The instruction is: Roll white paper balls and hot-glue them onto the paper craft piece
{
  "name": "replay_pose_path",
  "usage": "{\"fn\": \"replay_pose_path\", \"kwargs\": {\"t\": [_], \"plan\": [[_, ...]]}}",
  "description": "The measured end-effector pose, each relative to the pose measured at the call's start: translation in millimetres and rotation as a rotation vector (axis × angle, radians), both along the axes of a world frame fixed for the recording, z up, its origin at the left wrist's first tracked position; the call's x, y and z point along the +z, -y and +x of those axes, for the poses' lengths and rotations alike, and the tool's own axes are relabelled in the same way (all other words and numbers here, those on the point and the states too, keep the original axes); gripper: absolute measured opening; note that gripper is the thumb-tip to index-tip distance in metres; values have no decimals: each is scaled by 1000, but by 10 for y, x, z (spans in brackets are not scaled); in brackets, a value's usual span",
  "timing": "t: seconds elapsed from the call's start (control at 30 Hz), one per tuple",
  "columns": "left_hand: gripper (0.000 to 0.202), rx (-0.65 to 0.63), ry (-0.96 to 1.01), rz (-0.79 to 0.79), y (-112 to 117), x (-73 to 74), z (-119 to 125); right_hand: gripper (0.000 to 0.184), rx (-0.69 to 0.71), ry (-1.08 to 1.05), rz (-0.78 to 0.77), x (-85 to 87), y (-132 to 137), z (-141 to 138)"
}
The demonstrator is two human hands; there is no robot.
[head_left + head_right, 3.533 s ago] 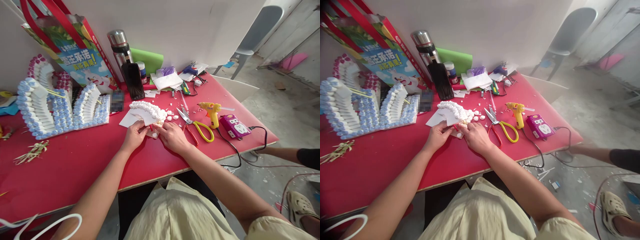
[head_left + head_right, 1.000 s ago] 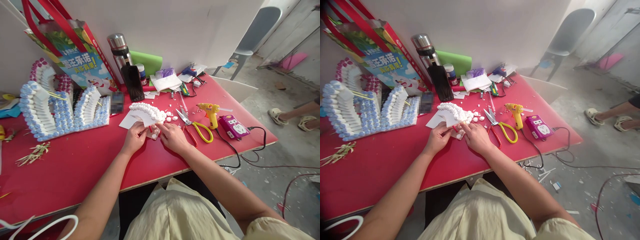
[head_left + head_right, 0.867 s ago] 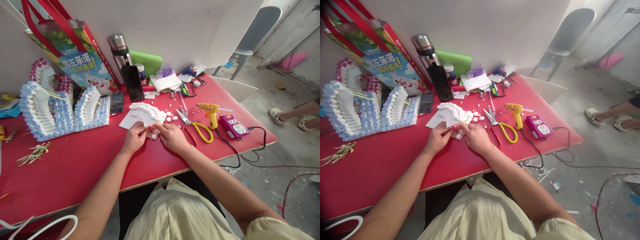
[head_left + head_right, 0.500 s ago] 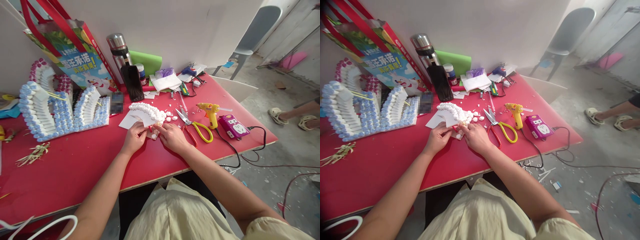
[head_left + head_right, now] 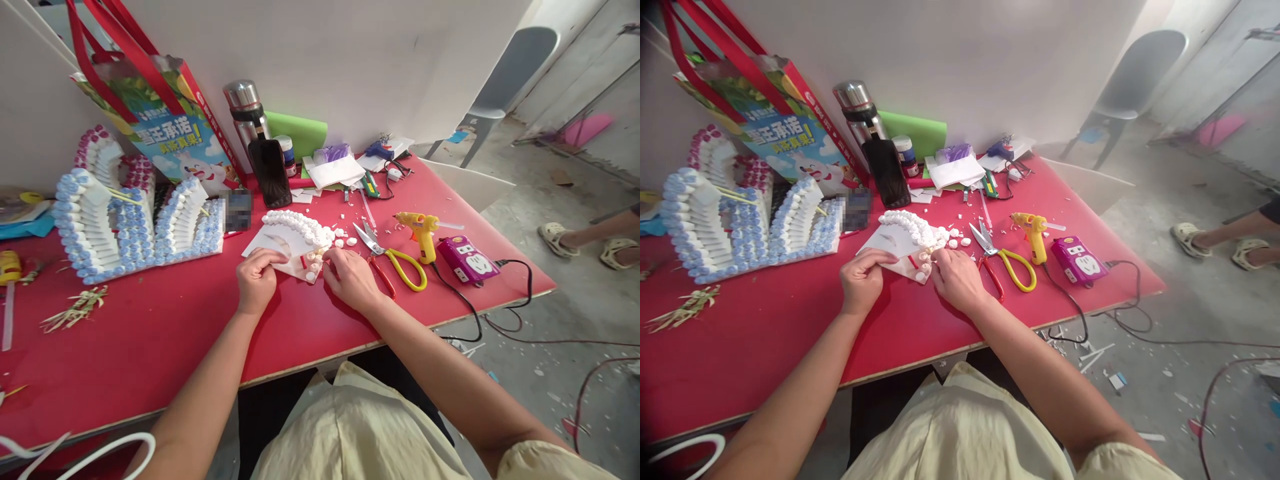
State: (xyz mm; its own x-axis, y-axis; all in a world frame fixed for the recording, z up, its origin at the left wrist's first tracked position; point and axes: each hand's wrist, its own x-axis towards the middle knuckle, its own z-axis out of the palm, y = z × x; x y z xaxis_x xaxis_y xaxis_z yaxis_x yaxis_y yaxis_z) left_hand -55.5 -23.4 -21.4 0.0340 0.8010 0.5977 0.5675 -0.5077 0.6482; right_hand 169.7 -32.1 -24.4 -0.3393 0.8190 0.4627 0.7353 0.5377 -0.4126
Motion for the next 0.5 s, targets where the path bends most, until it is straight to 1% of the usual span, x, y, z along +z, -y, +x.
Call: {"fn": "replay_pose_path", "kwargs": {"t": [0.07,0.17,0.27,0.37,0.43,0.5], "plan": [[33,48,69,2,26,13,-54,18,-5,-52,40,46,14,21],[27,50,106,-48,47,7,-112,24,-14,-119,85,126,43,97],[25,0,108,-87,52,0,-123,20,-53,-149,66,176,69,243],[25,-41,84,-108,51,28,-101,13,-131,-133,20,191,86,443],[25,-32,63,-128,46,58,-83,11,-180,-116,8,198,92,585],[18,24,62,-162,36,75,-69,11,-225,-106,6,211,92,712]]}}
